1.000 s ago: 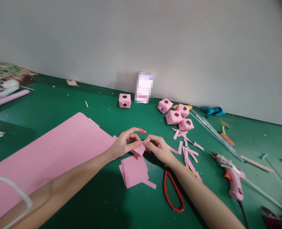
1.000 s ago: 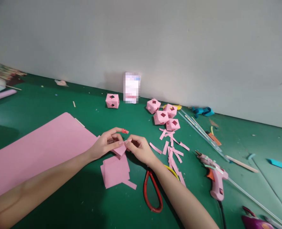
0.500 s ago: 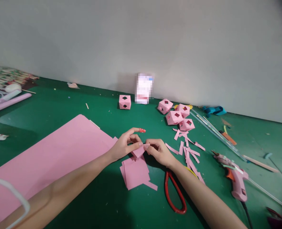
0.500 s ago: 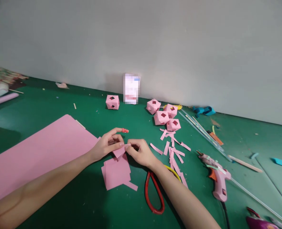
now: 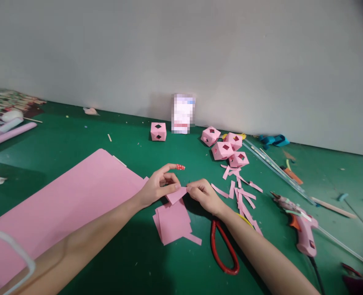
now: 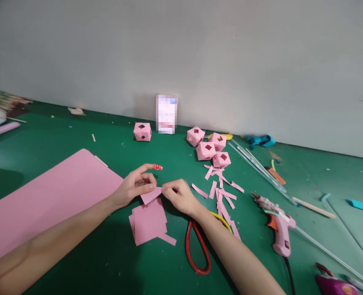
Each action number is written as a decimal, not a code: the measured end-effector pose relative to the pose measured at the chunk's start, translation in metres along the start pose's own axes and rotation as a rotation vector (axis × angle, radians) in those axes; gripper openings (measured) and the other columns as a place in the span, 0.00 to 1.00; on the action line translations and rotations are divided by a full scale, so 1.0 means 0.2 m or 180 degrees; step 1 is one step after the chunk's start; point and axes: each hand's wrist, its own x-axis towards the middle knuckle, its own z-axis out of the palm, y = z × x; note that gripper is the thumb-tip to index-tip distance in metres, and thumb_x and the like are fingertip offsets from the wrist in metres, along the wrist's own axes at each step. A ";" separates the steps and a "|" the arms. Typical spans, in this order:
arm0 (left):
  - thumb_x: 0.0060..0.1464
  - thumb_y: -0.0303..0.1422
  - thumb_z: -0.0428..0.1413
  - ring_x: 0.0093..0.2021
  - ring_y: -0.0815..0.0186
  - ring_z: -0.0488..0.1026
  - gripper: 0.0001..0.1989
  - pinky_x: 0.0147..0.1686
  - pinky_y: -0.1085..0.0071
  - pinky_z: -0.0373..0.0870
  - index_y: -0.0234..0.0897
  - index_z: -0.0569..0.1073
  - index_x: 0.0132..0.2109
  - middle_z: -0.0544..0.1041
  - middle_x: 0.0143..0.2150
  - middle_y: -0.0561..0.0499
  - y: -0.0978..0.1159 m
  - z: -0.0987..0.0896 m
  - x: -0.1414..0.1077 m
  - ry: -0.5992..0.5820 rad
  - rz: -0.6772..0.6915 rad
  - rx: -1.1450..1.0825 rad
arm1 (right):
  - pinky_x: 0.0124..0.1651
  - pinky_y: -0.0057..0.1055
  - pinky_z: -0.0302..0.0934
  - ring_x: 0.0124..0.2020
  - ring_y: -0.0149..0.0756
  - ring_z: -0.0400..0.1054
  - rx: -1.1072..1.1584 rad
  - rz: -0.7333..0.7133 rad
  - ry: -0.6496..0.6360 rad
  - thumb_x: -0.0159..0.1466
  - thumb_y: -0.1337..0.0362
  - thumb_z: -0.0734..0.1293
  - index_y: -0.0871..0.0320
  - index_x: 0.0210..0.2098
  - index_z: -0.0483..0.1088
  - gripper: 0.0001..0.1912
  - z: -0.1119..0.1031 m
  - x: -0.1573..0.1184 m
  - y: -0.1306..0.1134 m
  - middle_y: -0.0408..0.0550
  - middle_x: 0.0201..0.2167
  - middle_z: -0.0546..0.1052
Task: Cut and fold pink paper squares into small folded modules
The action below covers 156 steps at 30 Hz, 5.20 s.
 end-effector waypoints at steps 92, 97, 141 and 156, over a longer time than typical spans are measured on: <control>0.56 0.37 0.61 0.26 0.73 0.61 0.18 0.28 0.72 0.54 0.34 0.72 0.50 0.73 0.30 0.54 -0.03 -0.01 0.02 0.0090 0.0010 0.0190 | 0.31 0.26 0.56 0.20 0.27 0.64 -0.0476 -0.0072 -0.0151 0.73 0.43 0.51 0.61 0.23 0.76 0.38 0.05 -0.01 0.01 0.43 0.17 0.71; 0.57 0.37 0.60 0.24 0.74 0.60 0.16 0.26 0.73 0.53 0.34 0.73 0.49 0.73 0.30 0.54 -0.03 -0.01 0.02 0.0020 0.0022 0.0316 | 0.33 0.26 0.58 0.21 0.28 0.66 -0.0530 -0.0065 -0.0134 0.74 0.44 0.49 0.61 0.23 0.76 0.39 0.05 -0.02 0.02 0.44 0.17 0.71; 0.55 0.37 0.64 0.31 0.71 0.66 0.21 0.33 0.73 0.61 0.37 0.72 0.54 0.71 0.32 0.54 -0.03 -0.01 0.02 0.0174 -0.0169 -0.0246 | 0.28 0.29 0.46 0.24 0.28 0.48 -0.0469 -0.0180 0.0273 0.72 0.48 0.56 0.56 0.23 0.54 0.25 0.06 0.00 0.03 0.38 0.20 0.56; 0.55 0.36 0.65 0.34 0.70 0.72 0.20 0.36 0.73 0.65 0.37 0.72 0.53 0.76 0.35 0.52 -0.04 -0.01 0.03 0.0214 -0.0150 -0.0425 | 0.28 0.29 0.46 0.24 0.28 0.49 -0.0406 -0.0117 0.0407 0.71 0.48 0.57 0.56 0.22 0.57 0.25 0.05 0.00 0.02 0.38 0.20 0.57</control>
